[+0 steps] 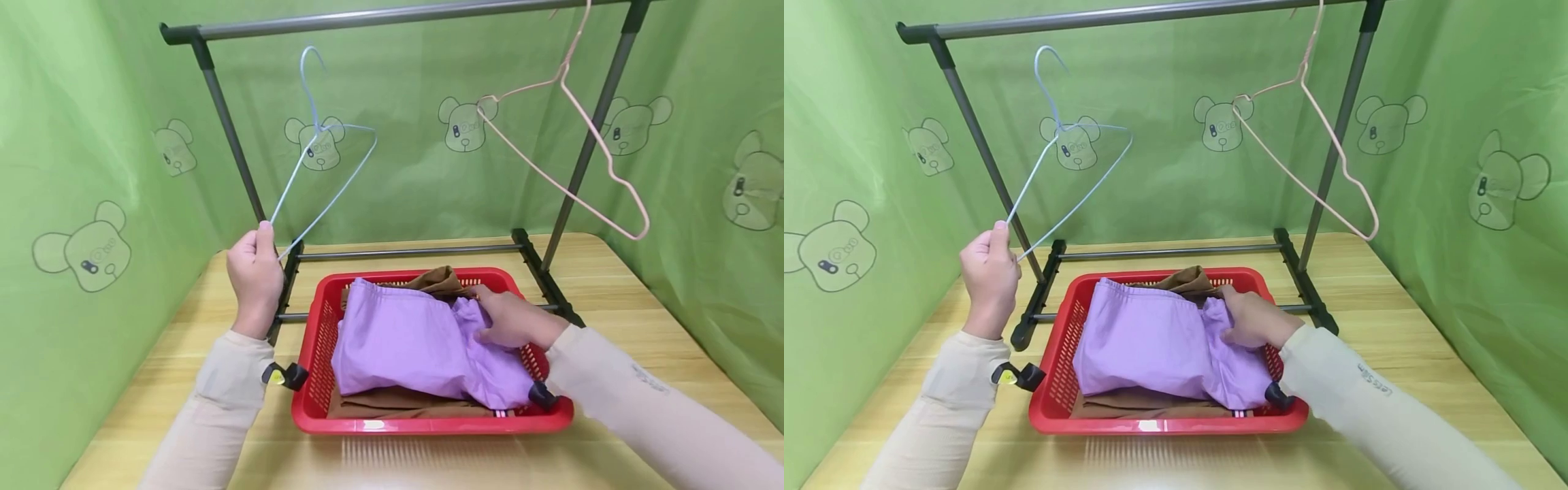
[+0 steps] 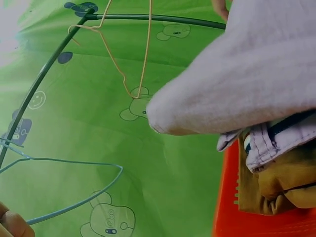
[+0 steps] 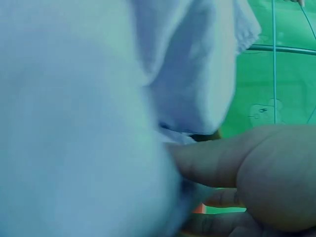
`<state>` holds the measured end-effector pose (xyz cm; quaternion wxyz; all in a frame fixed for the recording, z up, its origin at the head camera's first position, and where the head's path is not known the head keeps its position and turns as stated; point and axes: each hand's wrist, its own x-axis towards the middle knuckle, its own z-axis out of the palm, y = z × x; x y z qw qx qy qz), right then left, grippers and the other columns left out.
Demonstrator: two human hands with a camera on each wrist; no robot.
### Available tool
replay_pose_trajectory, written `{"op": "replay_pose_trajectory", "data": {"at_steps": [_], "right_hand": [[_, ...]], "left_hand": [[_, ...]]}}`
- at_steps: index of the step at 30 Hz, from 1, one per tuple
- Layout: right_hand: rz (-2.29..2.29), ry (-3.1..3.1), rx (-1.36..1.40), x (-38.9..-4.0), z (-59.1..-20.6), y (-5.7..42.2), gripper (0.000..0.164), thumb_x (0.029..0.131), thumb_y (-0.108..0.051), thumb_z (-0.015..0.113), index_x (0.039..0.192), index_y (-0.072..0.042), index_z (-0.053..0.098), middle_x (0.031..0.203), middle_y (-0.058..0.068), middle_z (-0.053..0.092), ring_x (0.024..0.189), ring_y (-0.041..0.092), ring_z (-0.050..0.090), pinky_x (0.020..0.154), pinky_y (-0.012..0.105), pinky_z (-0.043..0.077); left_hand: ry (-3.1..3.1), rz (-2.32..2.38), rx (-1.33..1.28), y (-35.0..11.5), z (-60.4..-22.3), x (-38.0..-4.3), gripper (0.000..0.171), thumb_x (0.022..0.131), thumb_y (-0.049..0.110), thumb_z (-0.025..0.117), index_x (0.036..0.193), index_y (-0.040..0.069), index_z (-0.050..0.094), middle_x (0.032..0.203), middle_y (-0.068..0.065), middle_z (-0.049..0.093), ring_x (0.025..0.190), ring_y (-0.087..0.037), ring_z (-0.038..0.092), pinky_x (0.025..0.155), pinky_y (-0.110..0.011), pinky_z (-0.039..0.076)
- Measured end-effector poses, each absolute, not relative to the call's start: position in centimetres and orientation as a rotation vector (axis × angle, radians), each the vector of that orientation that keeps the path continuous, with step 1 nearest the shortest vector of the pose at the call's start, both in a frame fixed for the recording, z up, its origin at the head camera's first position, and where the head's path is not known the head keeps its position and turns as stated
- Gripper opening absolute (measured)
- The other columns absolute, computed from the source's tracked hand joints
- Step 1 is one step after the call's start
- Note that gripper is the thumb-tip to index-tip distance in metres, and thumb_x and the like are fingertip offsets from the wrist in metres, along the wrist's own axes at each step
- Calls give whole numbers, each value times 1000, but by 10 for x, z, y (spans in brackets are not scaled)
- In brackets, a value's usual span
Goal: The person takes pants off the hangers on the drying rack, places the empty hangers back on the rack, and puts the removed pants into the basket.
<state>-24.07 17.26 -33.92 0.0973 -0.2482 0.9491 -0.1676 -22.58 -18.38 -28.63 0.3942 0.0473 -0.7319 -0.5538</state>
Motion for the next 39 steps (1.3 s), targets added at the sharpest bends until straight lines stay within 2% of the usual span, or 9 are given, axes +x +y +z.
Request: {"op": "replay_pose_trajectory", "data": {"at_steps": [5, 9, 13, 16, 18, 21, 25, 33, 39], "right_hand": [[-550, 2799, -724, -239, -325, 180, 74, 83, -14, 75, 139, 8, 32, 92, 13, 66, 84, 28, 64, 78, 46, 53], [-595, 2793, -694, -237, -318, 188, 70, 85, -17, 74, 137, 7, 35, 94, 10, 69, 91, 29, 66, 83, 49, 52], [-635, 2810, -694, -237, -316, 195, 59, 86, -22, 73, 130, 7, 45, 84, 2, 66, 77, 18, 64, 75, 43, 53], [-672, 2826, -676, -236, -316, 202, 48, 87, -24, 73, 119, 6, 53, 77, -1, 62, 68, 13, 59, 67, 37, 51], [-708, 2827, -654, -235, -317, 206, 36, 87, -22, 73, 107, 3, 57, 75, 0, 60, 65, 14, 56, 63, 34, 49], [-755, 2830, -640, -233, -319, 213, 20, 86, -15, 72, 86, -4, 55, 70, 1, 53, 61, 15, 50, 58, 32, 44], [-787, 2828, -664, -230, -322, 218, 26, 86, -8, 70, 74, -10, 47, 63, 0, 44, 57, 15, 42, 56, 31, 38], [-797, 2836, -680, -225, -325, 223, 29, 86, -11, 71, 72, -12, 45, 62, -3, 41, 58, 14, 41, 59, 31, 37], [-885, 2823, -649, -222, -328, 227, 31, 87, -13, 72, 72, -11, 44, 60, -3, 39, 55, 13, 39, 53, 28, 35]], "left_hand": [[-1801, -1399, 87, -182, -282, -222, 49, 101, 24, 51, 54, 15, 36, 47, 6, 30, 44, -7, 25, 41, -23, 18], [-1780, -1405, 74, -180, -278, -222, 48, 101, 24, 51, 55, 16, 37, 47, 7, 30, 45, -7, 26, 42, -22, 19], [-1759, -1419, 72, -179, -274, -222, 48, 101, 24, 50, 56, 16, 36, 47, 7, 29, 45, -7, 25, 42, -22, 18], [-1720, -1460, 81, -177, -271, -223, 48, 101, 22, 50, 55, 16, 35, 47, 7, 29, 44, -7, 26, 41, -21, 18], [-1692, -1495, 88, -174, -268, -223, 49, 101, 22, 50, 55, 16, 35, 47, 6, 30, 45, -7, 27, 42, -21, 19], [-1666, -1541, 95, -171, -263, -226, 49, 101, 23, 50, 55, 17, 36, 49, 6, 31, 46, -7, 28, 43, -21, 20], [-1681, -1542, 98, -167, -258, -231, 48, 102, 25, 50, 57, 16, 36, 51, 6, 30, 48, -7, 27, 44, -21, 20], [-1731, -1535, 129, -163, -247, -239, 46, 103, 27, 47, 60, 16, 35, 53, 5, 29, 50, -8, 27, 46, -21, 20], [-1809, -1548, 195, -164, -244, -243, 45, 103, 31, 47, 62, 16, 36, 54, 5, 29, 50, -8, 27, 46, -21, 21]]}}
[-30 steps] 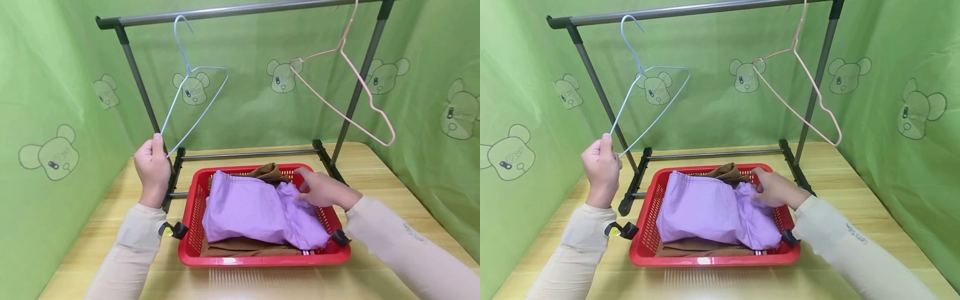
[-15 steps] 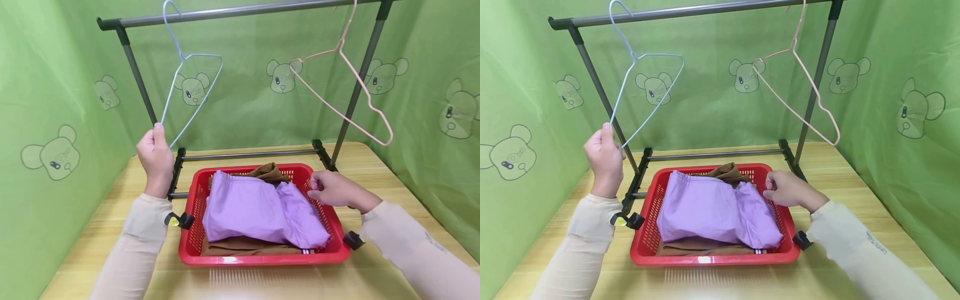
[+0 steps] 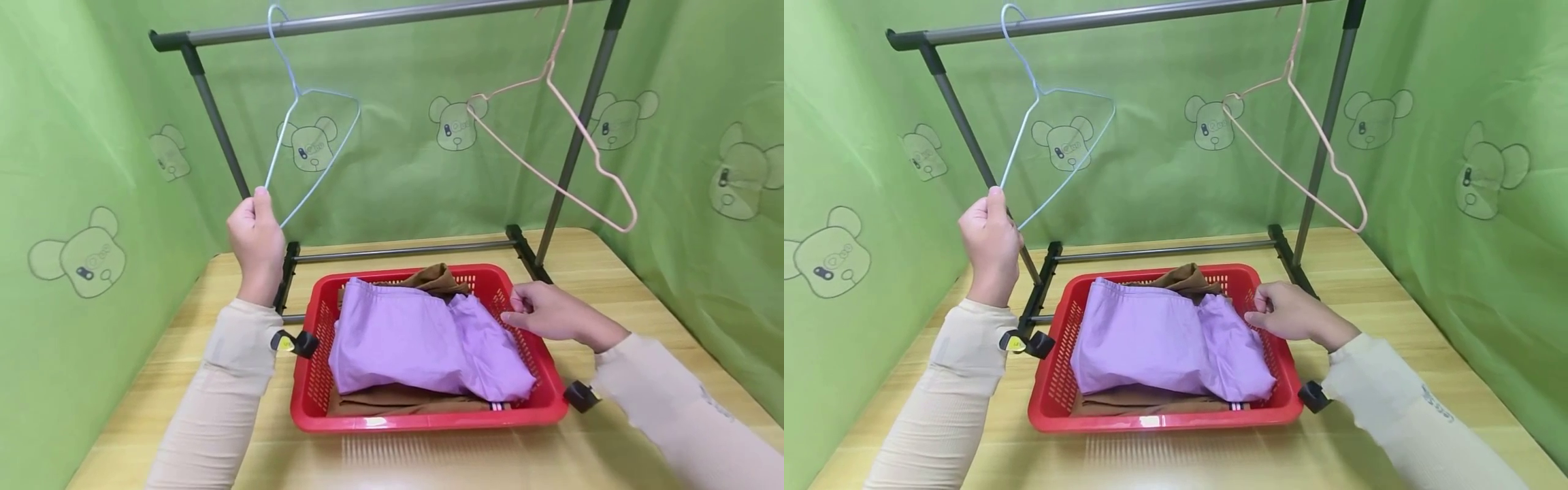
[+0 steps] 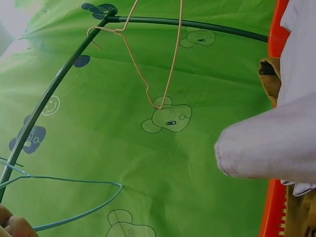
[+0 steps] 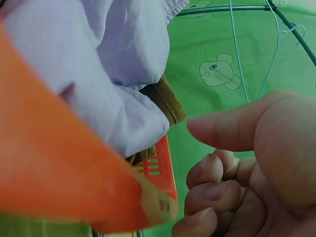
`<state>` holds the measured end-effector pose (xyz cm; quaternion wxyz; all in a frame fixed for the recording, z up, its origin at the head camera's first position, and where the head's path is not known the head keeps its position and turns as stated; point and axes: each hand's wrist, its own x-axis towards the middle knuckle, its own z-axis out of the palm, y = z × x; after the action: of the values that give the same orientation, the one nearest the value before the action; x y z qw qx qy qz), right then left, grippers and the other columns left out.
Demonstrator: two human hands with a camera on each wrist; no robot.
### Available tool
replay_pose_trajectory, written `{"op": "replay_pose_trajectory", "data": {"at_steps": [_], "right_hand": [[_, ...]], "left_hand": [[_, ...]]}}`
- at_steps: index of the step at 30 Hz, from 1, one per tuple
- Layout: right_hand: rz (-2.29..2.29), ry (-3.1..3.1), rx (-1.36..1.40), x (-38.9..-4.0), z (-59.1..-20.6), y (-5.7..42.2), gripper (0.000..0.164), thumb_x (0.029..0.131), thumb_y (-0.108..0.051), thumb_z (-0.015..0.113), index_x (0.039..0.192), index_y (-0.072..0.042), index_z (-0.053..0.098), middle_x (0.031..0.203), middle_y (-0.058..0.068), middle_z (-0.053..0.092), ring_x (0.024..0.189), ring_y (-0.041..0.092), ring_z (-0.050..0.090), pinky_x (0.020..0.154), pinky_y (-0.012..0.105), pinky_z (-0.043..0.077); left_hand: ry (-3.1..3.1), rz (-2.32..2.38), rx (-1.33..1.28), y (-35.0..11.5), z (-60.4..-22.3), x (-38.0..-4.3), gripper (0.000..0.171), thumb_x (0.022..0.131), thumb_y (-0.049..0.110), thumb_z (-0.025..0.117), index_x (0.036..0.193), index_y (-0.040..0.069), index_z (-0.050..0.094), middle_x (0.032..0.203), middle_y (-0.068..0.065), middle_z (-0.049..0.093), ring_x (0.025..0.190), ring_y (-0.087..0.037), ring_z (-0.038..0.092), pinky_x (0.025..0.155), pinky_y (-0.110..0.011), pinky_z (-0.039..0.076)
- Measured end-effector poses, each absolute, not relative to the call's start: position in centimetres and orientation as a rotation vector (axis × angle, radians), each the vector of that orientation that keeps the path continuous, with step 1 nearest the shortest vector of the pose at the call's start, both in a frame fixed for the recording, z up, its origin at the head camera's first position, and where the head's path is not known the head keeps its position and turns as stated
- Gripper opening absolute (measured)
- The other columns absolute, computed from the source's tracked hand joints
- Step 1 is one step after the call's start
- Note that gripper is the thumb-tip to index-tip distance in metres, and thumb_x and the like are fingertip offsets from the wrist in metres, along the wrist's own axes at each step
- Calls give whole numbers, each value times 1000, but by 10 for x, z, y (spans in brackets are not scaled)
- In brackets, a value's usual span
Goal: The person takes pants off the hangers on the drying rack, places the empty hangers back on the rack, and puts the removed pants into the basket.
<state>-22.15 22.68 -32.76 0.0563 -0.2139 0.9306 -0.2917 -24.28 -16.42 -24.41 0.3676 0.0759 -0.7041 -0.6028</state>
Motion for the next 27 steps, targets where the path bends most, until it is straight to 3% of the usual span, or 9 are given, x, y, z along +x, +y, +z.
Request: {"op": "replay_pose_trajectory", "data": {"at_steps": [8, 12, 16, 19, 23, 27], "right_hand": [[-938, 2807, -591, -220, -330, 229, 28, 89, -17, 71, 76, -9, 47, 63, -1, 42, 58, 14, 42, 51, 27, 39], [-936, 2845, -584, -219, -332, 230, 25, 89, -20, 71, 79, -9, 51, 63, 0, 44, 58, 15, 43, 51, 28, 38], [-968, 2894, -569, -217, -335, 230, 25, 90, -21, 70, 80, -8, 52, 63, 1, 47, 59, 16, 44, 50, 28, 40], [-981, 2973, -559, -217, -337, 230, 25, 90, -22, 70, 81, -8, 52, 63, 1, 47, 59, 17, 45, 51, 28, 39], [-991, 3087, -537, -217, -341, 232, 25, 91, -22, 68, 80, -8, 51, 64, 1, 47, 58, 17, 44, 52, 29, 38], [-958, 3232, -534, -215, -347, 235, 25, 92, -21, 65, 77, -8, 50, 61, 0, 46, 55, 17, 42, 51, 30, 36]], "left_hand": [[-1823, -1568, 215, -169, -251, -247, 44, 101, 32, 50, 62, 16, 39, 55, 4, 32, 52, -9, 30, 49, -22, 24], [-1868, -1509, 211, -169, -253, -246, 38, 100, 32, 52, 66, 16, 50, 57, 4, 37, 52, -9, 33, 48, -22, 27], [-1939, -1387, 191, -170, -255, -244, 31, 99, 31, 55, 83, 7, 66, 64, 1, 49, 57, -12, 40, 53, -25, 33], [-1992, -1301, 135, -171, -256, -242, 31, 98, 29, 56, 102, 1, 70, 80, -6, 60, 71, -17, 50, 68, -28, 41], [-2085, -1256, 86, -175, -261, -234, 46, 96, 31, 58, 133, 3, 56, 119, -13, 59, 97, -24, 55, 89, -37, 45], [-2207, -1274, 147, -182, -270, -224, 80, 92, 36, 63, 153, 9, 21, 146, -12, 38, 123, -30, 45, 104, -44, 39]]}}
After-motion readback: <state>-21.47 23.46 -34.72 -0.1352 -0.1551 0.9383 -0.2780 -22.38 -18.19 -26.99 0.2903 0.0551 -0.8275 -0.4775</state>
